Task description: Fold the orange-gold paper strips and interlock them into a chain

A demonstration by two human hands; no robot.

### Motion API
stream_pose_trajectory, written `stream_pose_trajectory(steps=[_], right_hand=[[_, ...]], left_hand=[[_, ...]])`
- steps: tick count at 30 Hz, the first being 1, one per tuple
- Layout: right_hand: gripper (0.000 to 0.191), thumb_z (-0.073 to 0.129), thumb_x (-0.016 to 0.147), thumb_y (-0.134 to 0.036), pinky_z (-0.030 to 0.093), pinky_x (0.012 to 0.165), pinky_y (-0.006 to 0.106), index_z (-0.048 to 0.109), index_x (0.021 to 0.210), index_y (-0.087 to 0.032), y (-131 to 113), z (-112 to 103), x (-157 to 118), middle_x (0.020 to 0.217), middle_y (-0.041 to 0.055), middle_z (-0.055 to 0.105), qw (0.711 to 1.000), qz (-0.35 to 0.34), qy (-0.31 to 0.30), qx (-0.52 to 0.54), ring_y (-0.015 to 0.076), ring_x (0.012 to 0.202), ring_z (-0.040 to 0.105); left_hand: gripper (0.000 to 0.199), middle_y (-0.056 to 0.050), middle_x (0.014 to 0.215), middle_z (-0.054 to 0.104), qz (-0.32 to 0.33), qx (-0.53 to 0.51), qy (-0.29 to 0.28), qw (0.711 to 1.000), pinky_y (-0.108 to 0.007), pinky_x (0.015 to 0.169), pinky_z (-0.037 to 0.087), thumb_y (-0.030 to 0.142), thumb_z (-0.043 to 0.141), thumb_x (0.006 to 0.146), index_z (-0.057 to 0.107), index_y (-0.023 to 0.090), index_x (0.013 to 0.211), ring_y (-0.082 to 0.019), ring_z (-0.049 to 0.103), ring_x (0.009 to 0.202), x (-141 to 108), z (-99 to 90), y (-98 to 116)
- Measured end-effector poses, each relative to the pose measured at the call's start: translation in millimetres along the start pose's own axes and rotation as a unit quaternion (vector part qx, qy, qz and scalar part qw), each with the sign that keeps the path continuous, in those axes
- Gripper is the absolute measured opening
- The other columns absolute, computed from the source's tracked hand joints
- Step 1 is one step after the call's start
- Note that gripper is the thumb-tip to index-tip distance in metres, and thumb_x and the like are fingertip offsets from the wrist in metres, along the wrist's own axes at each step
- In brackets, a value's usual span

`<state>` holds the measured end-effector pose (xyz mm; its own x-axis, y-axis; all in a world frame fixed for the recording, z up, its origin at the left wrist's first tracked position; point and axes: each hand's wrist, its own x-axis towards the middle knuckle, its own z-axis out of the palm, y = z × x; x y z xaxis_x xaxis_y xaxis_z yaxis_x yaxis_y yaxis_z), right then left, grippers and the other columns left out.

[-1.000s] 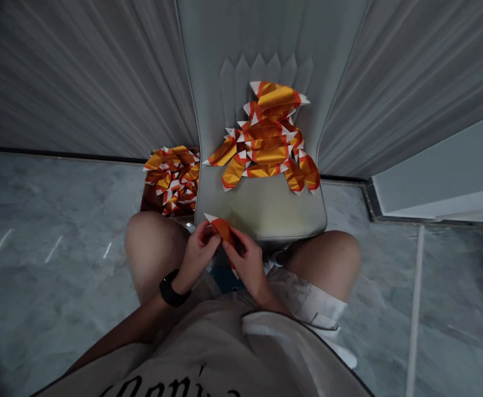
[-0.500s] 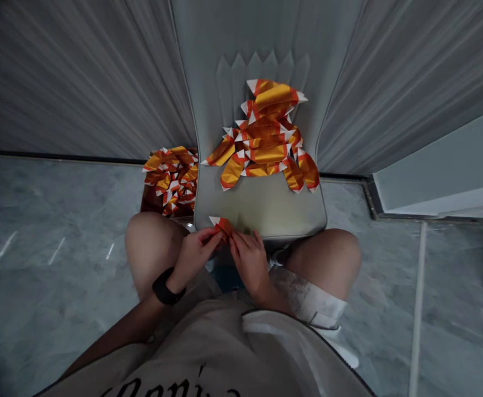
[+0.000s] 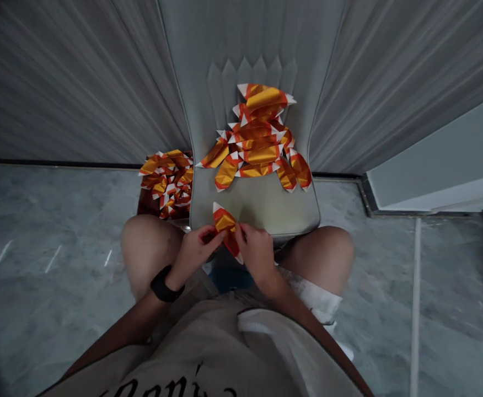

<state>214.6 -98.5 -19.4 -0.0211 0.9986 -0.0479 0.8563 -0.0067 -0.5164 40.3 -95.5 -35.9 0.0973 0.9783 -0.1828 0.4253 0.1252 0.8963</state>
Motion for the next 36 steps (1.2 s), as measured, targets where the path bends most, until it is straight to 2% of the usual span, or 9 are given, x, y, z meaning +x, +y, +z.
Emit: stream_pose_trajectory(steps=[4, 9, 13, 16, 19, 22, 26, 30, 36], right_hand=[[0.036, 0.047, 0.102, -0.031, 0.029, 0.06, 0.028, 0.076, 0.084, -0.018, 1, -2, 2, 0.079, 0.0098, 0.077, 1.0, 0.019, -0.007, -0.002, 0.0174, 0.066, 0.067], [0.035, 0.048, 0.101, -0.03, 0.033, 0.062, 0.026, 0.077, 0.085, -0.017, 9, -8, 8, 0.082, 0.0085, 0.078, 0.997, 0.008, -0.034, 0.069, 0.017, 0.068, 0.067], [0.029, 0.053, 0.098, -0.035, 0.04, 0.067, 0.024, 0.078, 0.097, -0.019, 7, -11, 1, 0.092, 0.0063, 0.079, 0.989, 0.019, -0.018, 0.146, 0.0179, 0.075, 0.07], [0.025, 0.058, 0.095, -0.035, 0.043, 0.07, 0.024, 0.079, 0.099, -0.022, 2, -11, -7, 0.093, 0.0051, 0.08, 0.986, 0.031, -0.02, 0.161, 0.0185, 0.078, 0.072], [0.028, 0.055, 0.097, -0.033, 0.039, 0.064, 0.024, 0.08, 0.092, -0.021, -1, -11, -11, 0.085, 0.0064, 0.079, 0.993, 0.061, -0.01, 0.097, 0.0181, 0.071, 0.07], [0.032, 0.052, 0.099, -0.035, 0.032, 0.059, 0.026, 0.08, 0.091, -0.021, -3, -9, -11, 0.081, 0.0083, 0.079, 0.996, 0.084, 0.016, 0.014, 0.0167, 0.063, 0.067], [0.034, 0.052, 0.1, -0.038, 0.026, 0.056, 0.027, 0.08, 0.089, -0.021, -5, -5, -12, 0.078, 0.0086, 0.078, 0.996, 0.079, 0.022, -0.039, 0.0146, 0.057, 0.062], [0.035, 0.05, 0.101, -0.036, 0.027, 0.056, 0.028, 0.079, 0.09, -0.021, -5, -7, -12, 0.079, 0.0095, 0.078, 0.997, 0.071, 0.007, -0.036, 0.0156, 0.058, 0.063], [0.035, 0.05, 0.098, -0.034, 0.037, 0.06, 0.024, 0.08, 0.087, -0.02, 9, -19, -4, 0.08, 0.0076, 0.078, 0.992, 0.065, -0.051, 0.099, 0.0179, 0.067, 0.067]], left_hand=[[0.039, -0.002, 0.07, 0.07, -0.024, -0.03, -0.032, 0.999, -0.022, 0.056, 0.048, 0.054, 0.06, 0.089, 0.071, 0.016, 0.086, -0.015, 0.065, 0.062, -1, 5.0, -2], [0.043, -0.002, 0.07, 0.07, -0.022, -0.038, -0.106, 0.993, -0.022, 0.056, 0.049, 0.059, 0.062, 0.087, 0.071, 0.017, 0.084, -0.015, 0.065, 0.062, 14, -9.5, -2], [0.047, -0.004, 0.076, 0.072, -0.016, -0.057, -0.085, 0.995, -0.023, 0.057, 0.051, 0.061, 0.062, 0.086, 0.073, 0.016, 0.088, -0.016, 0.066, 0.065, 25, -15.9, 3], [0.048, -0.005, 0.081, 0.073, -0.013, -0.073, -0.073, 0.995, -0.024, 0.057, 0.053, 0.062, 0.062, 0.086, 0.073, 0.016, 0.092, -0.016, 0.067, 0.067, 26, -15.0, 7], [0.046, -0.005, 0.084, 0.074, -0.008, -0.049, -0.038, 0.998, -0.025, 0.057, 0.053, 0.061, 0.064, 0.085, 0.072, 0.017, 0.096, -0.017, 0.068, 0.068, 18, -10.3, 10], [0.043, -0.004, 0.077, 0.073, -0.015, -0.01, -0.005, 1.0, -0.024, 0.056, 0.052, 0.059, 0.064, 0.085, 0.072, 0.018, 0.093, -0.017, 0.068, 0.067, 4, -1.2, 10], [0.041, -0.004, 0.074, 0.073, -0.029, -0.01, -0.022, 0.999, -0.024, 0.054, 0.05, 0.057, 0.062, 0.088, 0.073, 0.018, 0.09, -0.017, 0.067, 0.064, -7, 12.2, 6], [0.036, -0.004, 0.078, 0.074, -0.026, -0.022, -0.031, 0.999, -0.024, 0.056, 0.052, 0.051, 0.059, 0.091, 0.073, 0.018, 0.093, -0.017, 0.068, 0.067, -4, 14.6, 4], [0.037, -0.005, 0.079, 0.074, -0.035, -0.06, -0.103, 0.992, -0.023, 0.053, 0.052, 0.052, 0.057, 0.091, 0.072, 0.018, 0.093, -0.017, 0.068, 0.067, 4, 2.4, 6]])
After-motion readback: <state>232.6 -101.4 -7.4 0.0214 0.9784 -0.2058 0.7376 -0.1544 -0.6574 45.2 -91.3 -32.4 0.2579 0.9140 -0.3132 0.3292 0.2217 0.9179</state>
